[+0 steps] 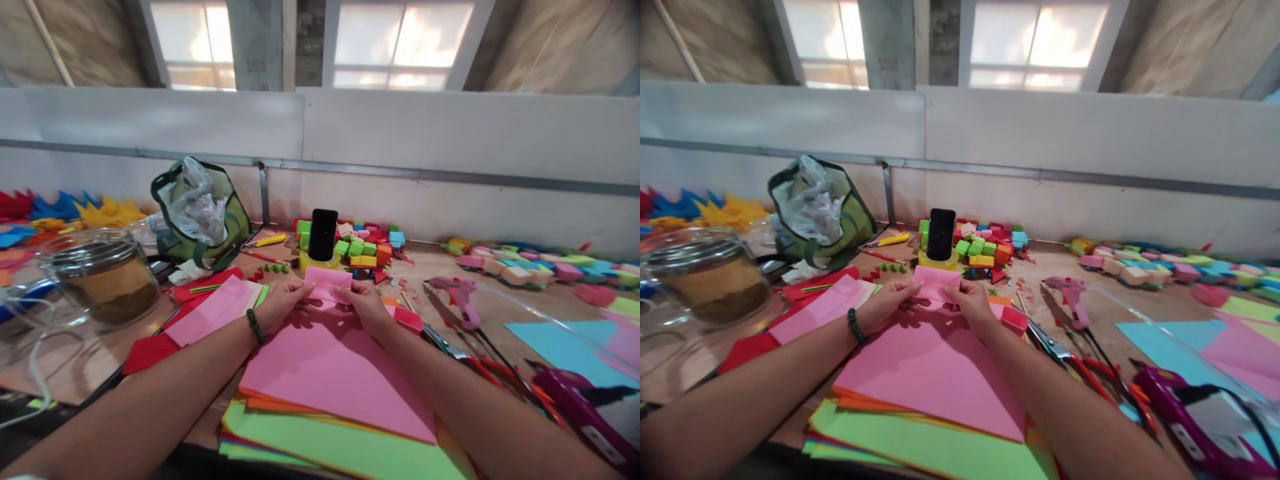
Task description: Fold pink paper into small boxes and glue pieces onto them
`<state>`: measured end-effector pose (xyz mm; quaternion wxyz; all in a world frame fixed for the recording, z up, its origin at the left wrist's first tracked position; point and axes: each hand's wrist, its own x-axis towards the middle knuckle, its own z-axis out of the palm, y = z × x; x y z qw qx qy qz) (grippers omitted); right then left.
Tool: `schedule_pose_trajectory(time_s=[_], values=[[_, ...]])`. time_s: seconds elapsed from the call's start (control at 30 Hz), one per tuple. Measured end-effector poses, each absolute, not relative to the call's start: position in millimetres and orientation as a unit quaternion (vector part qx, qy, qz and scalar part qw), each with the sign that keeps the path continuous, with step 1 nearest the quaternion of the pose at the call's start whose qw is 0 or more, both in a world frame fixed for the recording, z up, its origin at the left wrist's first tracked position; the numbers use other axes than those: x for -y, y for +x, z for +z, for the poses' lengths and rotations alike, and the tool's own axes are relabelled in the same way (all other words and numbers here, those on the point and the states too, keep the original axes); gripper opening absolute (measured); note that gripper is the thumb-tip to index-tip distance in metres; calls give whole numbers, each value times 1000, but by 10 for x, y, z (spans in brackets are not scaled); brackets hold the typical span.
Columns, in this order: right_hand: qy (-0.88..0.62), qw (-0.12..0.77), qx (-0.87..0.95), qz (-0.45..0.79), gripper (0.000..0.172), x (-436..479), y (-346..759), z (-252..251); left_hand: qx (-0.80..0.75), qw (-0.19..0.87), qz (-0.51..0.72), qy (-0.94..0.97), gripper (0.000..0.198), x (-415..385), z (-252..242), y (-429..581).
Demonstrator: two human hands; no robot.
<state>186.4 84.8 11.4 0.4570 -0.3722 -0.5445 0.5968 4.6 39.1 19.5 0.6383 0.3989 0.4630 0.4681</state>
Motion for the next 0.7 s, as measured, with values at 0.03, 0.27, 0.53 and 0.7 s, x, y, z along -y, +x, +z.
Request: schedule_pose_trajectory(time_s=[0.03, 0.27, 0.53, 0.7], values=[[-373, 457, 544, 597, 32, -846, 1866, 116, -466, 635, 469, 400, 33, -389, 202, 43], [-386, 436, 529, 617, 34, -823, 1859, 104, -442, 620, 483, 432, 29, -398, 188, 18], [-381, 432, 507, 641, 33, -776, 1858, 154, -438, 664, 458, 396, 22, -420, 187, -25], [-348, 442, 510, 651, 29, -809, 1857, 105, -472, 656, 462, 365, 14, -387, 296, 10]])
